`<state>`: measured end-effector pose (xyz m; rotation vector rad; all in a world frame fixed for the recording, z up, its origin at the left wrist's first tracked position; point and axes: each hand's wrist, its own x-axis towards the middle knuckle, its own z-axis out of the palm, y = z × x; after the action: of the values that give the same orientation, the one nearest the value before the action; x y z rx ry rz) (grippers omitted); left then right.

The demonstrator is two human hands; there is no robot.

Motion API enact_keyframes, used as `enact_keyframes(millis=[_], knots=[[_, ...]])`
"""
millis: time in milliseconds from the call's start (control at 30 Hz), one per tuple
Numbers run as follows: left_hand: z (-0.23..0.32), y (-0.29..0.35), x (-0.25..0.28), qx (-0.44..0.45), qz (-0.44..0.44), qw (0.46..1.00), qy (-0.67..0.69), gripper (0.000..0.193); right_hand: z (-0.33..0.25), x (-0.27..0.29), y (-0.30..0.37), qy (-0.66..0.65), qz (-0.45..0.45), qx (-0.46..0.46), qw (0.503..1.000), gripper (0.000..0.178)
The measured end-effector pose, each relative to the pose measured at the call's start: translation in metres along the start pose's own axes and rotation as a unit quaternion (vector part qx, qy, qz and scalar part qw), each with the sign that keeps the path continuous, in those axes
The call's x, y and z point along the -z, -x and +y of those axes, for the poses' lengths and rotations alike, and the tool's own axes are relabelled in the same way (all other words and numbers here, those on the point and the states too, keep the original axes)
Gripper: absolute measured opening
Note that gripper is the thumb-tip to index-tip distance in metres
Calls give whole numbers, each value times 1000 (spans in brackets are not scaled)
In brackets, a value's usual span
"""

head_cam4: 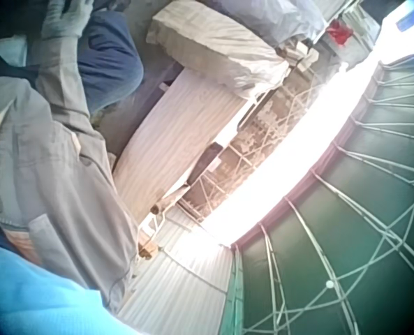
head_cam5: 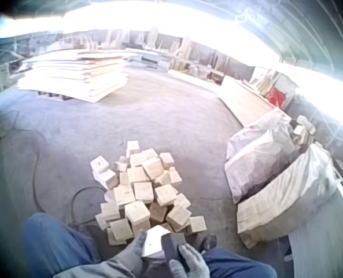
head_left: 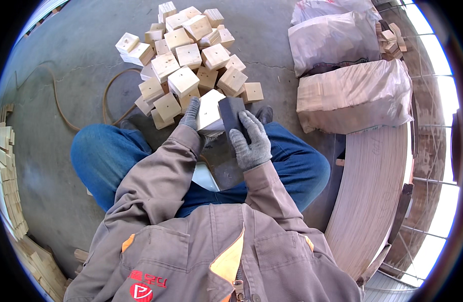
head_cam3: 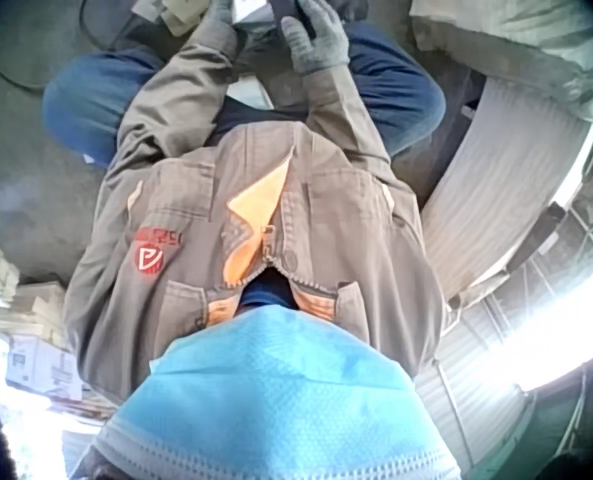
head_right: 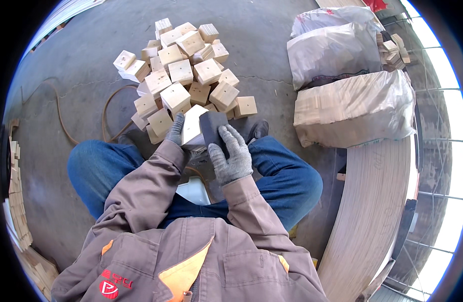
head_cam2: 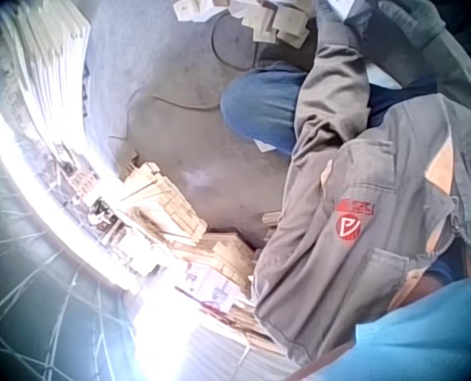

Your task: The person sits on the floor and sands small square wooden blocks one at a time using a sanding block. They rotate each block to sand multiple faces and place finished pieces aside.

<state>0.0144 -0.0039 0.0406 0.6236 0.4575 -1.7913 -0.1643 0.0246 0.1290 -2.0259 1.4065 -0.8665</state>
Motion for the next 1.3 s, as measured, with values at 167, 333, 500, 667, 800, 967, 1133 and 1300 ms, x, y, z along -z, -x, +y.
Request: enact_keyframes(millis=[167,333,500,667,800,967,1133,1300], knots=[[-6,-2,2,21,0,999,-28,63,7,-3,-11,4,11,-29,1000,47],[-24,3,3,26,13,997,-71,59,56,-3,-30,-17,83,-87,993,45],[-26,5,8,39,-1,995,-92,60,67,5,-25,-24,79,-148,986,45],[-18,1,3,62,-33,997,-14,59,49,1,-9,3,50,-90,995,45],[-1,-4,10,3,-15,1000,15,63,15,-4,4,-40,-10,-67,997,48],[-1,5,2,-6,-10,1000,-4,60,20,-4,3,-39,-10,-62,997,47],[-8,4,-2,12,19,998,-56,58,38,-7,-1,-49,29,-93,994,47],[-21,7,0,46,12,994,-96,64,83,0,-9,-154,88,-218,960,43]])
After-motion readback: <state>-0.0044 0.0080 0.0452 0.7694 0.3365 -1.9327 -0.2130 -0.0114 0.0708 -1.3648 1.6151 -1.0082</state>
